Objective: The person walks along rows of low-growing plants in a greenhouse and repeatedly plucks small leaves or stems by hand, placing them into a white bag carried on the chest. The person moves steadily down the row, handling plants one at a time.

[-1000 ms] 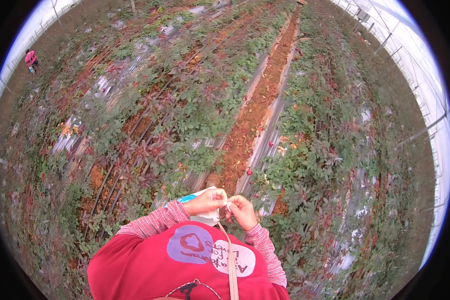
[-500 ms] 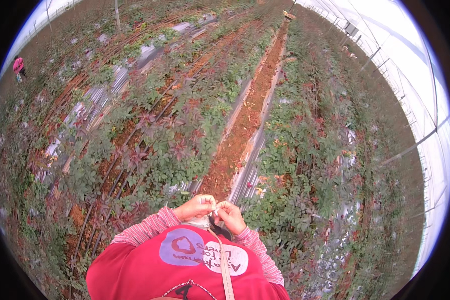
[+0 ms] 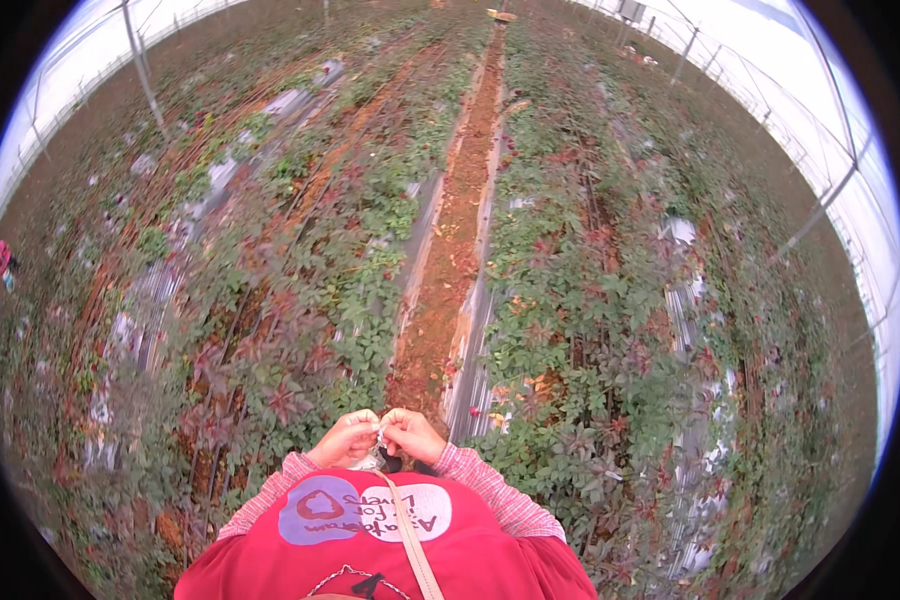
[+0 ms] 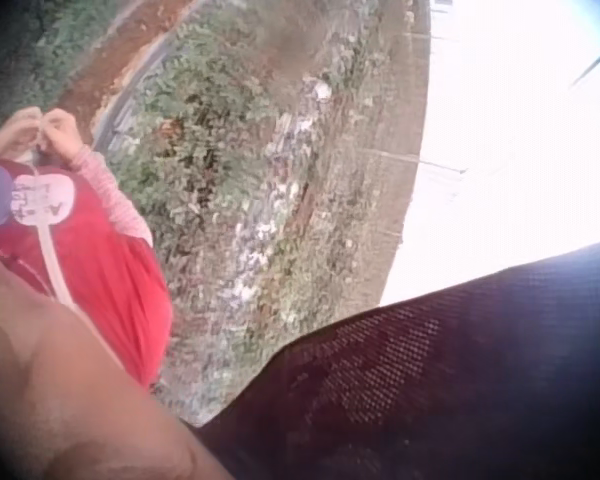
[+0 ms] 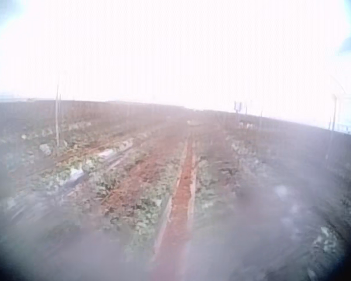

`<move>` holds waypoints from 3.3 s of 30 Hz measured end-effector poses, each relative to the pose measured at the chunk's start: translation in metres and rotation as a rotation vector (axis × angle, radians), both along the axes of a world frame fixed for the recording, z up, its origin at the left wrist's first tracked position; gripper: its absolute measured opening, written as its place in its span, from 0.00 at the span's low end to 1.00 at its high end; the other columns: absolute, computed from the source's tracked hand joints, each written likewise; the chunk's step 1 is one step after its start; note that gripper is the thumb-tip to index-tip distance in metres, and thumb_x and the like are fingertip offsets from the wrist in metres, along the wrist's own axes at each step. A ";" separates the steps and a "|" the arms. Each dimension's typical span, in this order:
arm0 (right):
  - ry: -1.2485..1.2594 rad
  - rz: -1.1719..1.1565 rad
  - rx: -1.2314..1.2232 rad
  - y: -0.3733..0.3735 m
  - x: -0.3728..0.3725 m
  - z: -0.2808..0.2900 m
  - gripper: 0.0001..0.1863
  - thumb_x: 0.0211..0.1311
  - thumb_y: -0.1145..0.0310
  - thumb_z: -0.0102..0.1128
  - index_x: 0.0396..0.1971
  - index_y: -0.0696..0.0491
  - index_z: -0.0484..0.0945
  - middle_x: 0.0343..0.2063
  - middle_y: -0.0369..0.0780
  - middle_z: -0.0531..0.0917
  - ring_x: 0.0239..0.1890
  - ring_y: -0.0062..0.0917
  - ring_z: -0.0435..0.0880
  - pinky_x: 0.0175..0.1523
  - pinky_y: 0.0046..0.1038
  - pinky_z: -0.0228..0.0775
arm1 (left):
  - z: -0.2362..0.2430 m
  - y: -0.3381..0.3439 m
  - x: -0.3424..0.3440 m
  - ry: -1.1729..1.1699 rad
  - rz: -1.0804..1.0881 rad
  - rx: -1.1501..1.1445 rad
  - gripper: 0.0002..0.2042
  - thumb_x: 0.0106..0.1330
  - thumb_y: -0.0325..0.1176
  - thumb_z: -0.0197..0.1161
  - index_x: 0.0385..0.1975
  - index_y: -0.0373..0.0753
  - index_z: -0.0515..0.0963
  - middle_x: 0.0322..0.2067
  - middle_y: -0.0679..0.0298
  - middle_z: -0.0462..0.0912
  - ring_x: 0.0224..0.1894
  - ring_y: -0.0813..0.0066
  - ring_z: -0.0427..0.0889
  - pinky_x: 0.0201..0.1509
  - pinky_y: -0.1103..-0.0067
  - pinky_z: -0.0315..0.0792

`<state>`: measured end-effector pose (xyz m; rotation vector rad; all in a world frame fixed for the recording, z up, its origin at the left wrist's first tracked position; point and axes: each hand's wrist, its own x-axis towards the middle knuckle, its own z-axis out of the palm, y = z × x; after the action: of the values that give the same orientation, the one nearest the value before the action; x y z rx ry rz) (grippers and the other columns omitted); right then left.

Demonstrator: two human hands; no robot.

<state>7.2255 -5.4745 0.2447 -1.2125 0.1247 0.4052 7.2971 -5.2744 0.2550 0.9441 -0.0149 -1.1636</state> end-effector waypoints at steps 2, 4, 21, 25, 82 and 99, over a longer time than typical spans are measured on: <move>-0.003 -0.010 0.018 -0.028 0.022 0.005 0.06 0.73 0.68 0.58 0.39 0.55 0.77 0.26 0.33 0.82 0.23 0.16 0.81 0.29 0.19 0.74 | 0.010 -0.032 0.021 0.038 0.036 -0.009 0.06 0.72 0.33 0.63 0.36 0.42 0.73 0.22 0.76 0.70 0.15 0.93 0.58 0.15 0.89 0.46; -0.034 -0.026 0.003 -0.065 0.044 0.000 0.07 0.73 0.66 0.58 0.39 0.55 0.76 0.25 0.34 0.82 0.24 0.17 0.82 0.29 0.20 0.74 | 0.019 -0.069 0.043 0.012 0.012 0.010 0.05 0.72 0.32 0.63 0.36 0.42 0.73 0.20 0.77 0.67 0.15 0.93 0.57 0.15 0.89 0.46; 0.018 -0.113 0.066 -0.221 0.180 0.011 0.07 0.73 0.66 0.58 0.40 0.54 0.78 0.28 0.33 0.82 0.24 0.16 0.81 0.30 0.18 0.72 | 0.036 -0.228 0.192 -0.325 -0.103 0.085 0.07 0.70 0.34 0.68 0.37 0.41 0.76 0.24 0.75 0.75 0.17 0.92 0.59 0.18 0.87 0.49; 0.063 -0.178 0.072 -0.252 0.215 -0.003 0.08 0.73 0.65 0.59 0.39 0.55 0.77 0.27 0.33 0.82 0.25 0.17 0.81 0.32 0.19 0.74 | 0.023 -0.268 0.239 -0.265 -0.114 0.089 0.08 0.69 0.34 0.69 0.36 0.41 0.76 0.21 0.77 0.72 0.16 0.92 0.58 0.18 0.87 0.49; -0.901 0.556 -0.942 -0.301 1.141 -0.166 0.22 0.60 0.72 0.58 0.55 0.62 0.77 0.34 0.53 0.85 0.38 0.50 0.86 0.46 0.44 0.77 | -0.203 -0.416 0.981 -0.709 1.522 1.378 0.08 0.62 0.24 0.64 0.35 0.34 0.71 0.22 0.58 0.75 0.24 0.63 0.76 0.31 0.68 0.72; -1.003 0.461 -0.747 -0.281 1.160 -0.183 0.12 0.65 0.75 0.58 0.47 0.58 0.82 0.35 0.50 0.81 0.35 0.50 0.82 0.40 0.43 0.76 | -0.226 -0.406 1.021 -0.453 1.856 0.906 0.09 0.70 0.24 0.62 0.45 0.29 0.84 0.40 0.61 0.89 0.41 0.78 0.83 0.48 0.79 0.77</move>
<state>8.3851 -5.7556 0.0618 -2.0607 -0.9578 0.0918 8.3178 -5.6802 0.0294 1.3614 0.8923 0.8741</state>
